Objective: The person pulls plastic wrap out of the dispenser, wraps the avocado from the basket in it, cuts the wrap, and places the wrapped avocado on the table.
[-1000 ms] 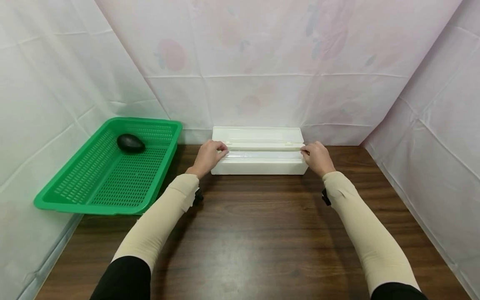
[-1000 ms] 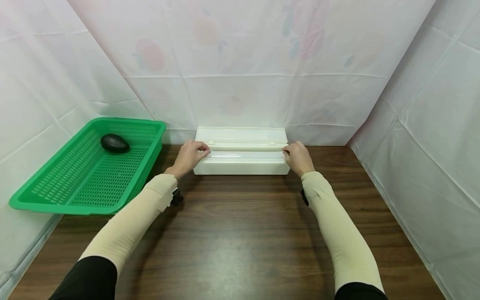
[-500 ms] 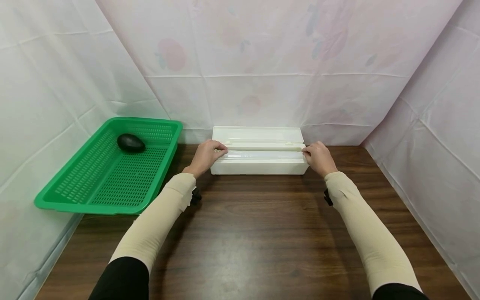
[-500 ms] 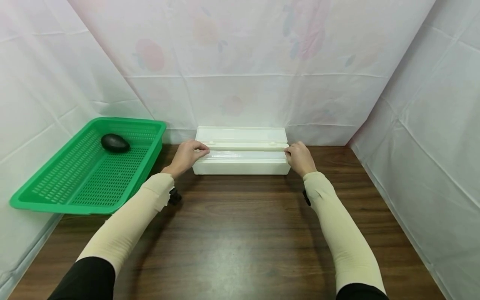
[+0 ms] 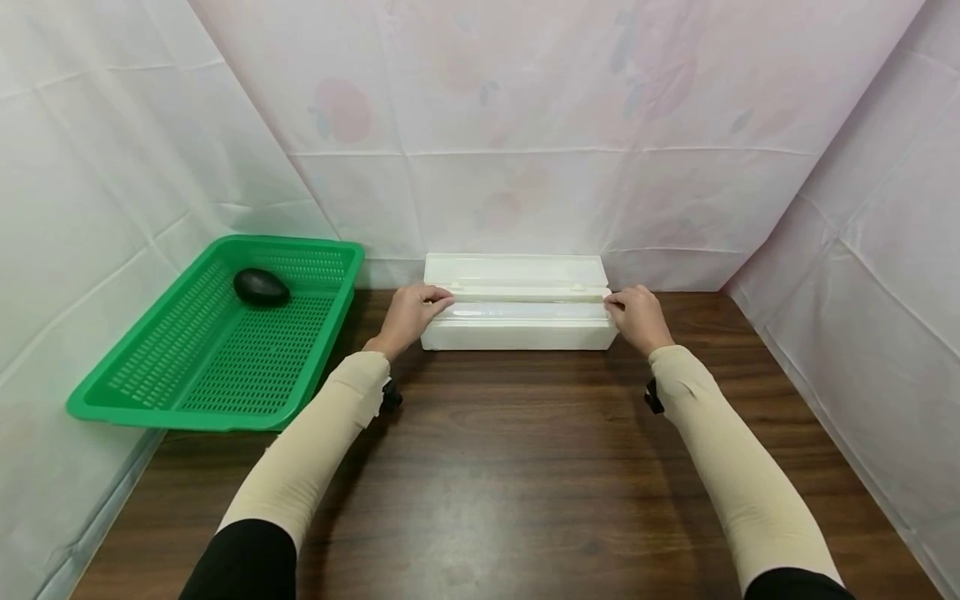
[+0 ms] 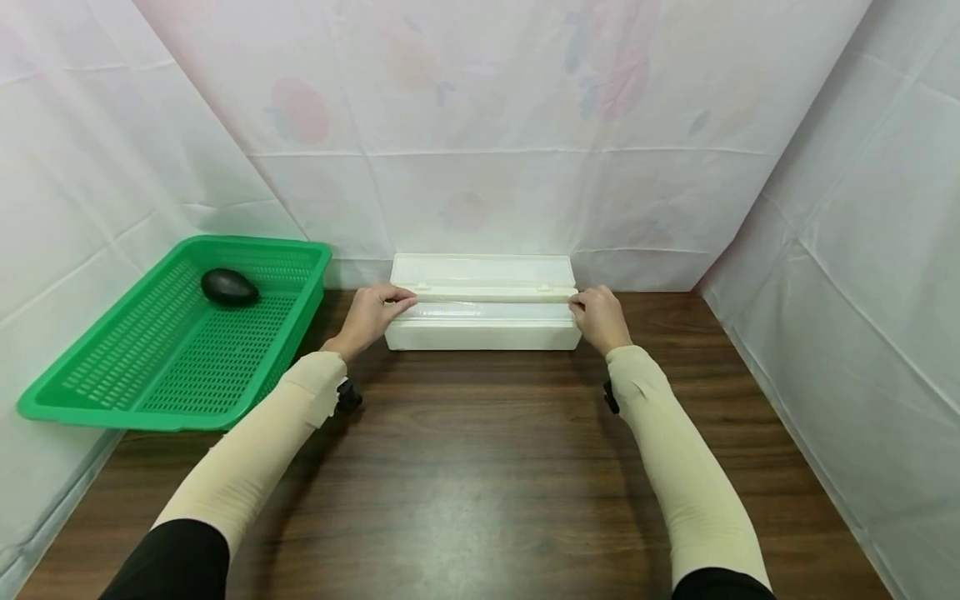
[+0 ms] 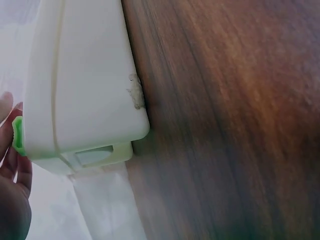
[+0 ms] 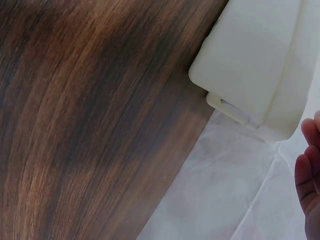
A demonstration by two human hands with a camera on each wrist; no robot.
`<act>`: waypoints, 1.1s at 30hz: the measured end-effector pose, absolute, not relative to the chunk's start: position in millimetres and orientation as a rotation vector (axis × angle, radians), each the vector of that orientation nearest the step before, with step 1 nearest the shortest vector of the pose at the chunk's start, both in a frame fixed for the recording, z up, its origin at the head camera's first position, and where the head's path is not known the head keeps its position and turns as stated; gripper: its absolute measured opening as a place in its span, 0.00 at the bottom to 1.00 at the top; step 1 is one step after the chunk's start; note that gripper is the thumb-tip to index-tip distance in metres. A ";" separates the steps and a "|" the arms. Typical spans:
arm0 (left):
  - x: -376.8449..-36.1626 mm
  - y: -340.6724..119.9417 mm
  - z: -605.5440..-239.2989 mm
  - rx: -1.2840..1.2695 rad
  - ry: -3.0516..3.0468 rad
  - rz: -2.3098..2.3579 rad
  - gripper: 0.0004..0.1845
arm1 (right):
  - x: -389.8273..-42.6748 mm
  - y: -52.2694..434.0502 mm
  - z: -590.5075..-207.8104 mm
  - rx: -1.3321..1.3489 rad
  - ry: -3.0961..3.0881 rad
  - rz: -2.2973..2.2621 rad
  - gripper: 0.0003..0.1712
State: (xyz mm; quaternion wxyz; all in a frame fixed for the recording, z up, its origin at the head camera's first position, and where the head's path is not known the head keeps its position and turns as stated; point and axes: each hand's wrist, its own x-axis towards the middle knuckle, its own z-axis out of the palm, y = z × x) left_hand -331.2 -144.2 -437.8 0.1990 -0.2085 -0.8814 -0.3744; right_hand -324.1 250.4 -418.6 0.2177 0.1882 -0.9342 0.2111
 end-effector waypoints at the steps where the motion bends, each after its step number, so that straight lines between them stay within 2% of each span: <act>1: -330.9 -143.5 -437.5 -0.582 -2.459 -1.041 0.09 | -323.4 250.1 -418.1 0.523 -2.585 0.588 0.08; 33: -326.3 -144.4 -421.5 -0.527 -2.472 -1.040 0.08 | -321.8 250.6 -407.6 0.588 -2.473 0.533 0.06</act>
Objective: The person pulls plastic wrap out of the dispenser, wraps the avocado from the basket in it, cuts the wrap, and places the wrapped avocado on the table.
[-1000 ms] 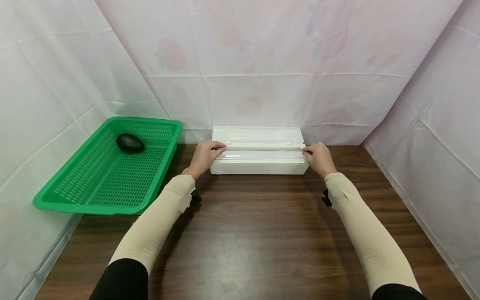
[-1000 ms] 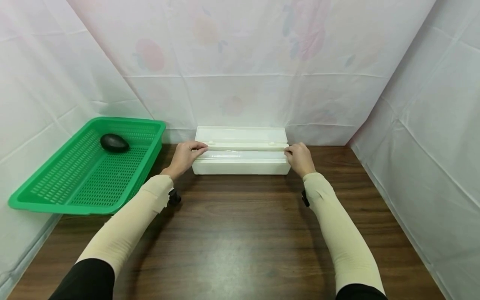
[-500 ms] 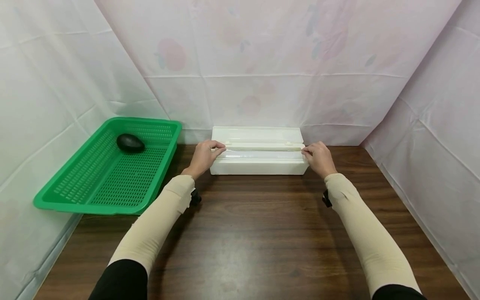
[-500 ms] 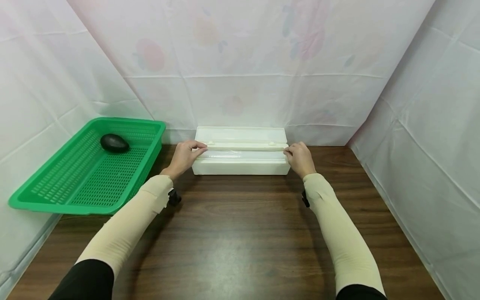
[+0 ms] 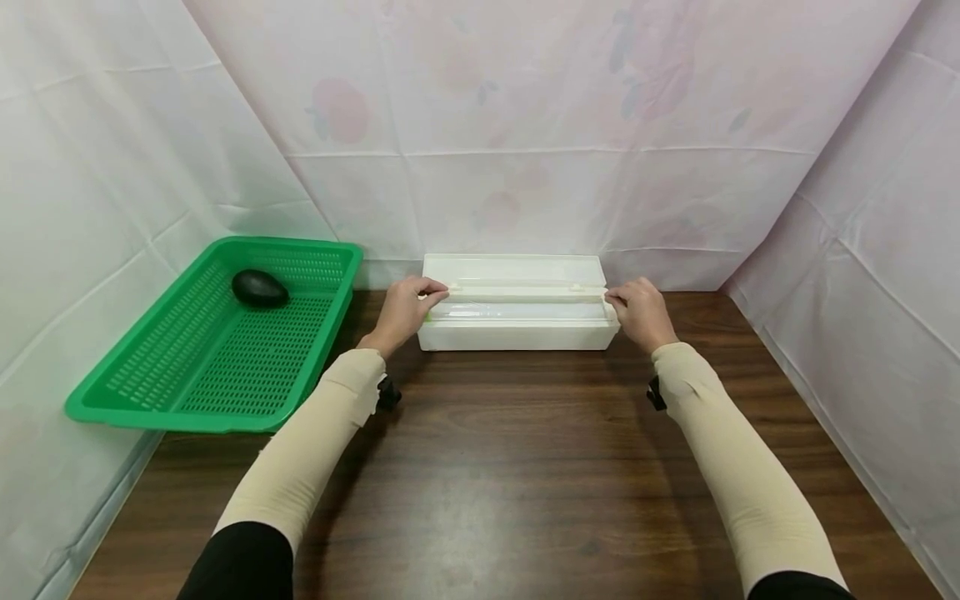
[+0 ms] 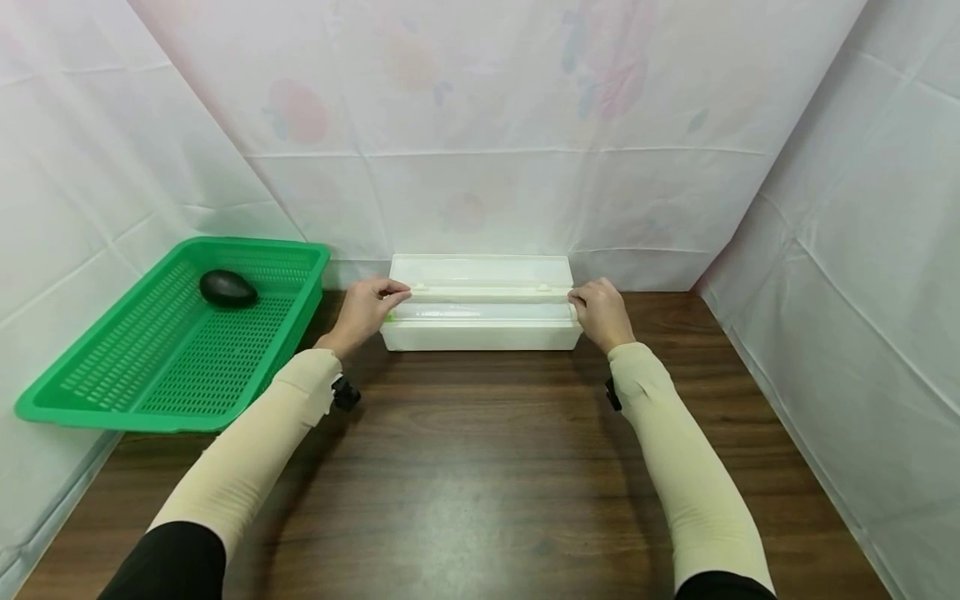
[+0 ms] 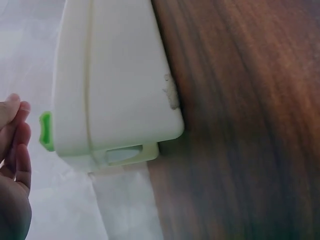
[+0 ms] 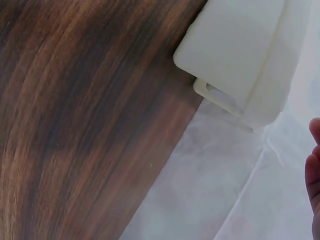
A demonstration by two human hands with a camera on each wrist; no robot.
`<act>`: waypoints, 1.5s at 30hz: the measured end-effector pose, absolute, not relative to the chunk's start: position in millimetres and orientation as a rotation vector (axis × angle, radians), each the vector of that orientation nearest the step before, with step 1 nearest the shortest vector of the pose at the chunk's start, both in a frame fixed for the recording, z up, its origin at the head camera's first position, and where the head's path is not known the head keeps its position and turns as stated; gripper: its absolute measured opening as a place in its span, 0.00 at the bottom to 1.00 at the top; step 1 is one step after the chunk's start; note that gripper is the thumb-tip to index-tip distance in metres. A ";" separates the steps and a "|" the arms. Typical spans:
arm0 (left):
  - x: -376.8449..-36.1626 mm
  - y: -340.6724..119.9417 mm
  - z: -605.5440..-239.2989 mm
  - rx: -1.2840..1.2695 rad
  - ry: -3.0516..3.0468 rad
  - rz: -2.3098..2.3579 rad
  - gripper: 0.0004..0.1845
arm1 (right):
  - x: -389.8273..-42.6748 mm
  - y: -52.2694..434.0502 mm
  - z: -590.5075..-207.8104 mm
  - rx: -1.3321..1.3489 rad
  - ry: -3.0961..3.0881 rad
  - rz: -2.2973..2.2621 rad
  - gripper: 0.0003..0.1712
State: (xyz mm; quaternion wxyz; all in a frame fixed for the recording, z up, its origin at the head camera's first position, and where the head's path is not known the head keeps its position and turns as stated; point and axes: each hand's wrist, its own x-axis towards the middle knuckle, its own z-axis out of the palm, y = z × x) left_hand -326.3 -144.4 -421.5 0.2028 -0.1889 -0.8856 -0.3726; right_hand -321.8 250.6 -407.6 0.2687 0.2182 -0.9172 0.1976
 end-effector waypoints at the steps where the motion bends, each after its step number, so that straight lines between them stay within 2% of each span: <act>1: -326.2 -145.3 -420.3 -0.530 -2.480 -1.042 0.08 | -321.6 250.5 -406.8 0.593 -2.466 0.530 0.06; 17: -320.8 -151.1 -392.5 -0.529 -2.654 -1.048 0.11 | -312.5 249.1 -387.5 0.606 -2.457 0.544 0.05; 45: -295.9 -149.1 -390.8 -0.610 -2.477 -0.880 0.09 | -291.6 251.8 -377.4 0.640 -2.364 0.543 0.04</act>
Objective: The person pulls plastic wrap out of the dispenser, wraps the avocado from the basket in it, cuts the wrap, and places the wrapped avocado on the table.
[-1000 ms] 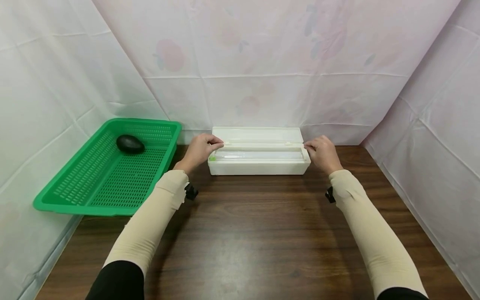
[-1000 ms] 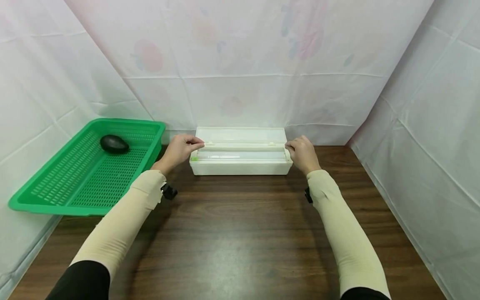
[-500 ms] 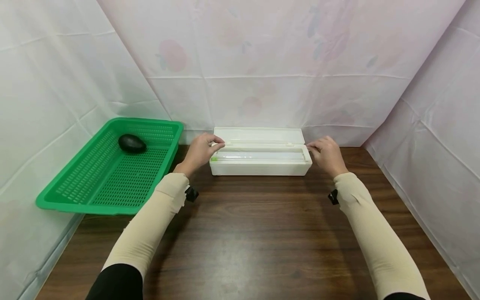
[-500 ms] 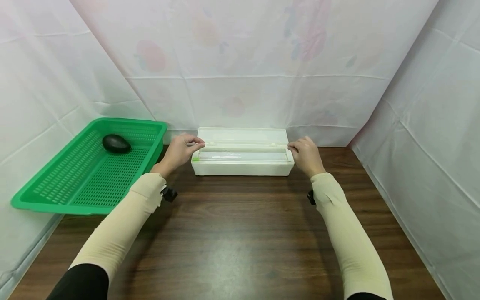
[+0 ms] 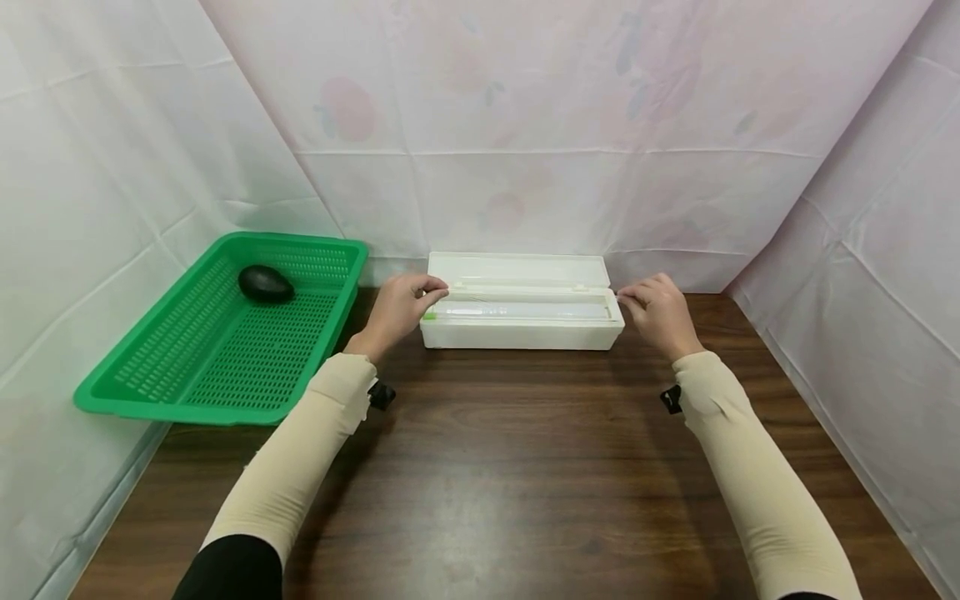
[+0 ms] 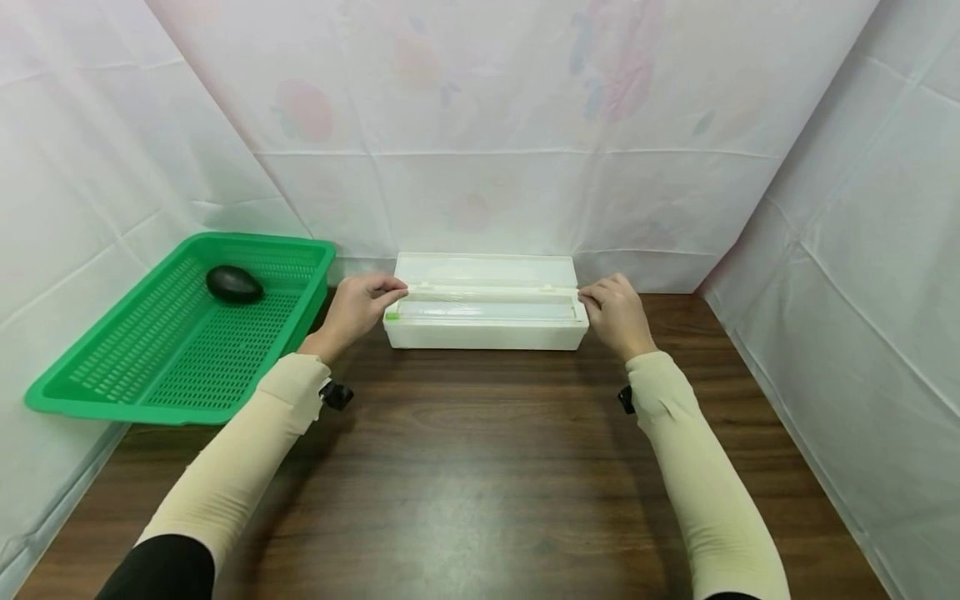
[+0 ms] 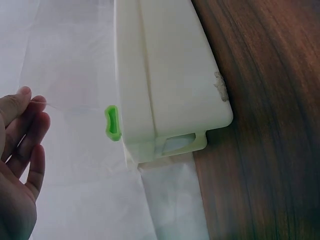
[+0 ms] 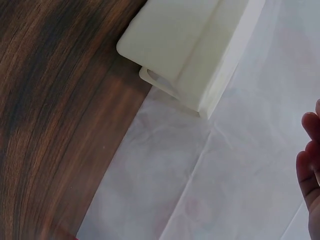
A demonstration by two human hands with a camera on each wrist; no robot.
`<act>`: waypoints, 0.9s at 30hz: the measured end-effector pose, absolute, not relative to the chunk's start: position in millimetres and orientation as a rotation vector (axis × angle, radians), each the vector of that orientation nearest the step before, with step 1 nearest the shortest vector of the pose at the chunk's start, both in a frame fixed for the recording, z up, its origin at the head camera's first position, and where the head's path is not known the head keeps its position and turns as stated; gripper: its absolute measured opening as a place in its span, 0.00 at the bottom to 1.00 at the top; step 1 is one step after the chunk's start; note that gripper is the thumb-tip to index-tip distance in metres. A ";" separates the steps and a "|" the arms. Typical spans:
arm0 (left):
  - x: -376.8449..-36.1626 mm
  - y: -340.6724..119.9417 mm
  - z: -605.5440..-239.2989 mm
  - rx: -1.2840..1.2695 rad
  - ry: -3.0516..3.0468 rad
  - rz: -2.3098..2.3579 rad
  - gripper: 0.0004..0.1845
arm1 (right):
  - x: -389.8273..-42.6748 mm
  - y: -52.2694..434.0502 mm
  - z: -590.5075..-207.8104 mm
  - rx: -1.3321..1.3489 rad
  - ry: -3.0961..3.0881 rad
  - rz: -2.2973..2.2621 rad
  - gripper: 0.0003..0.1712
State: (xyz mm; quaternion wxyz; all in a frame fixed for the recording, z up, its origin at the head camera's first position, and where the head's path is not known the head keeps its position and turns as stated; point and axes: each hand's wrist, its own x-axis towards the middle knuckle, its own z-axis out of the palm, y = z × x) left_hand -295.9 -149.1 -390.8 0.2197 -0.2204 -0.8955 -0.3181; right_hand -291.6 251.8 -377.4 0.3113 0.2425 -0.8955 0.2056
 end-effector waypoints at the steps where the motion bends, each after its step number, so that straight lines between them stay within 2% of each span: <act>1: -295.2 -149.4 -391.0 -0.612 -2.469 -0.885 0.09 | -291.4 251.9 -377.1 0.644 -2.359 0.545 0.04; 27: -283.0 -149.2 -391.3 -0.627 -2.362 -0.927 0.06 | -273.5 254.2 -375.4 0.713 -2.232 0.555 0.03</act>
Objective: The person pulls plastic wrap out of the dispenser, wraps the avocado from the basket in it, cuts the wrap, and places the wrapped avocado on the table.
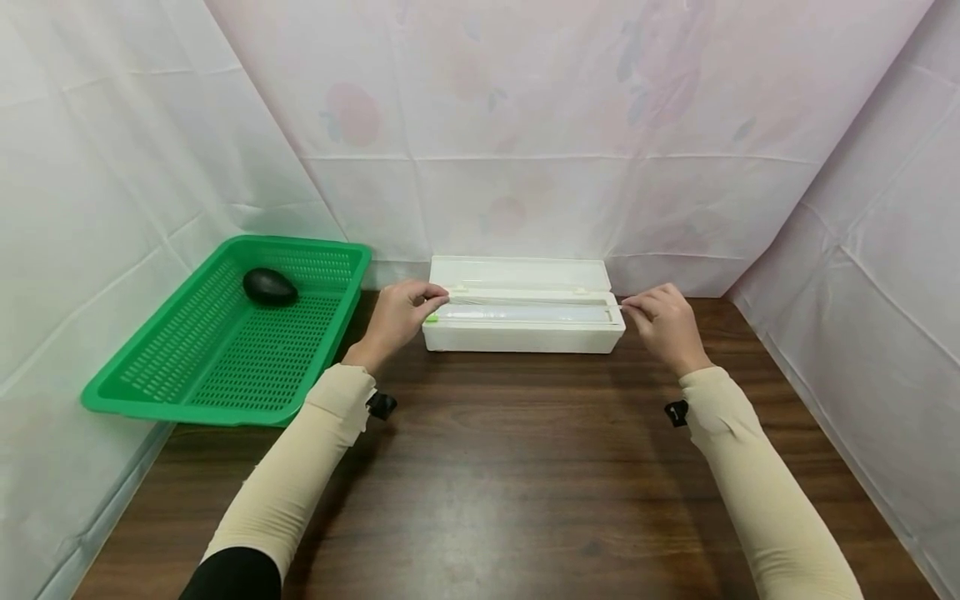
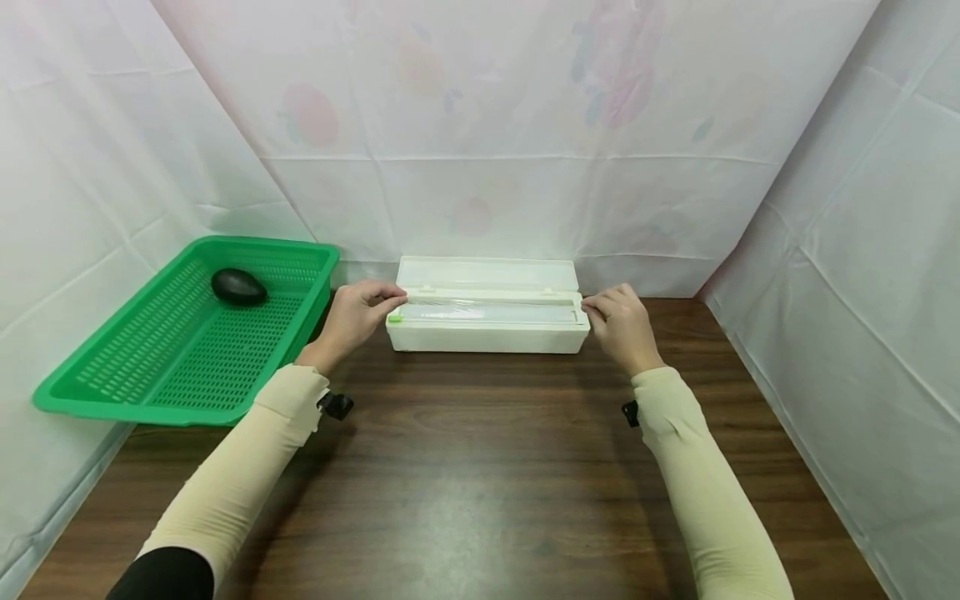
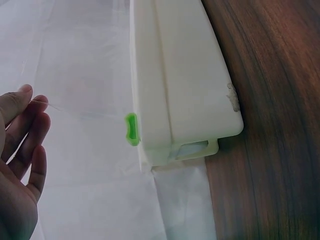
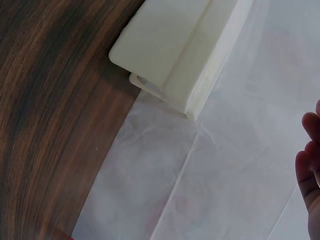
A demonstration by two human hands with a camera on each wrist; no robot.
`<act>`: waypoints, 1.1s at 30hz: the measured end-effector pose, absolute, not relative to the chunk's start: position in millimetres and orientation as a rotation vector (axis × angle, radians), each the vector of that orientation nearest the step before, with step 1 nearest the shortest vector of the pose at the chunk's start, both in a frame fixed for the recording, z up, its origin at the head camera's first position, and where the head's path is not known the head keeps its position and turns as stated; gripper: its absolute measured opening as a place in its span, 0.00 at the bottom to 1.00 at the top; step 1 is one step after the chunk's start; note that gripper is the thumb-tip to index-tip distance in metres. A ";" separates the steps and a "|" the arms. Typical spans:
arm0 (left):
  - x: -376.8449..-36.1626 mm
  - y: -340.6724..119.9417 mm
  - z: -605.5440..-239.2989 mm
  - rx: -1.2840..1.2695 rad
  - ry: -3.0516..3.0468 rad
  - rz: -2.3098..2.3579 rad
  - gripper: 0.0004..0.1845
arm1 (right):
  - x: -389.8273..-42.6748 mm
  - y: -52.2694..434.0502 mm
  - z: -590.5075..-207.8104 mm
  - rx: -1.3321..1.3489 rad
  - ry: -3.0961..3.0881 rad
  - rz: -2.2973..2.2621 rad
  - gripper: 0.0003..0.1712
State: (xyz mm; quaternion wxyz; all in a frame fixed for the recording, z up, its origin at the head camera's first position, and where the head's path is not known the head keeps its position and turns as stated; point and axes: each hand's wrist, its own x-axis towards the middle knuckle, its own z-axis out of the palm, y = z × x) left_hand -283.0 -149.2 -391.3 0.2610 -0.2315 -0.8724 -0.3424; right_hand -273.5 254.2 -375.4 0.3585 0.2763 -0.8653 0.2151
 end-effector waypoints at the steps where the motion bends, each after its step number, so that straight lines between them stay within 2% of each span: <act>1: -282.7 -149.1 -391.1 -0.627 -2.357 -0.927 0.06 | -273.3 254.3 -375.0 0.716 -2.226 0.557 0.03; 33: -266.3 -151.1 -375.2 -0.666 -2.252 -0.910 0.05 | -261.1 255.9 -361.2 0.740 -2.167 0.606 0.05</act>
